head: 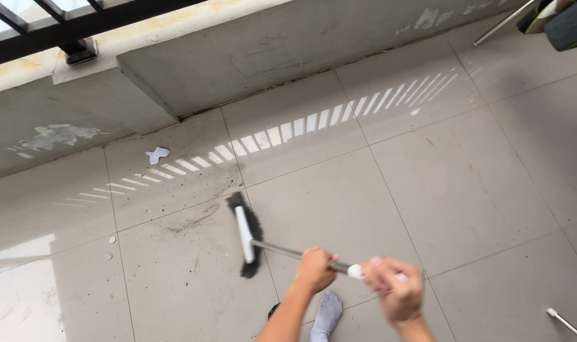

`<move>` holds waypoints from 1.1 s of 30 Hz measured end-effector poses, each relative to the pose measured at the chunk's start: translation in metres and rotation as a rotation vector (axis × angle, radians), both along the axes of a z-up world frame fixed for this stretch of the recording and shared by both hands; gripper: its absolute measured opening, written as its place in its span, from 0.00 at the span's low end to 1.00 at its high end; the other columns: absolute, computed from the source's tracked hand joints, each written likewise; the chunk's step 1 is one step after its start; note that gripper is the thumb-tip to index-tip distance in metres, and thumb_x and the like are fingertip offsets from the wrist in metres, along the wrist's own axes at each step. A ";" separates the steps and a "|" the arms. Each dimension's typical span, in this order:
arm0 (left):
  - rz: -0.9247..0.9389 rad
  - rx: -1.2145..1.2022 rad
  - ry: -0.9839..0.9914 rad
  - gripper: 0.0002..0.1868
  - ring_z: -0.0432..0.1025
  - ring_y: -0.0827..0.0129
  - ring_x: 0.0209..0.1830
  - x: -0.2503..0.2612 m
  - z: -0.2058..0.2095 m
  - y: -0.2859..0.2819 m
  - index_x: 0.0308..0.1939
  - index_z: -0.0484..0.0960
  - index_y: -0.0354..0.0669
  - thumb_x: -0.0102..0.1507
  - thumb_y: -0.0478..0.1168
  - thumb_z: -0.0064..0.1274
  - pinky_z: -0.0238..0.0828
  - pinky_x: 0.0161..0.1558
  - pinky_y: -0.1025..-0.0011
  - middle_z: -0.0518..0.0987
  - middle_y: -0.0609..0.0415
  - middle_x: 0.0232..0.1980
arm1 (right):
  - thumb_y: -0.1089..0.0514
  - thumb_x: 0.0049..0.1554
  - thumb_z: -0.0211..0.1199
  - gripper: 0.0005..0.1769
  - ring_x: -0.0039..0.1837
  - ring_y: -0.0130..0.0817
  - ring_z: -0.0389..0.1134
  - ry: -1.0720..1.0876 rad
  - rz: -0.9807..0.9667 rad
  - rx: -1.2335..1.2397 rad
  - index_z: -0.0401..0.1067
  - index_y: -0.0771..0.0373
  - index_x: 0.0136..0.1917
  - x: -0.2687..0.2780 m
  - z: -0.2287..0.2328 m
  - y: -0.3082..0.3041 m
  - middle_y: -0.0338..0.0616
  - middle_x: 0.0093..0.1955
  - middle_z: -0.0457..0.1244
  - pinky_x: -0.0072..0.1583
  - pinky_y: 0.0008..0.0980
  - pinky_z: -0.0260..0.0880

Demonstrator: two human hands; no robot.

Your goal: The person sweeps debris from a balcony floor using a broom with a long handle, reaching into a corner and under a sliding door frame.

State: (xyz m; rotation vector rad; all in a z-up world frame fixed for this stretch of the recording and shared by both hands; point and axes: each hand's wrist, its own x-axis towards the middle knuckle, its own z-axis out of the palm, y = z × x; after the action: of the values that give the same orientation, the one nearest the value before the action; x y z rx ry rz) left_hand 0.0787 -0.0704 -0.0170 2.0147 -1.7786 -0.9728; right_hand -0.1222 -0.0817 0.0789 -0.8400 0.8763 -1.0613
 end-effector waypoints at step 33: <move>0.009 -0.144 0.208 0.09 0.72 0.48 0.50 0.038 0.077 -0.208 0.38 0.88 0.40 0.56 0.35 0.56 0.67 0.57 0.56 0.82 0.43 0.38 | 0.68 0.61 0.47 0.21 0.31 0.33 0.47 -0.027 -0.008 -0.352 0.52 0.61 0.27 0.073 0.109 -0.181 0.40 0.23 0.47 0.47 0.45 0.57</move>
State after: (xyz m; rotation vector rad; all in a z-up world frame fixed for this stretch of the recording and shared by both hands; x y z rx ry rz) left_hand 0.1163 -0.2786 0.0600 1.7641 -1.6764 -0.9818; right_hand -0.0491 -0.2623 0.1880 -1.1117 0.6788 -1.2516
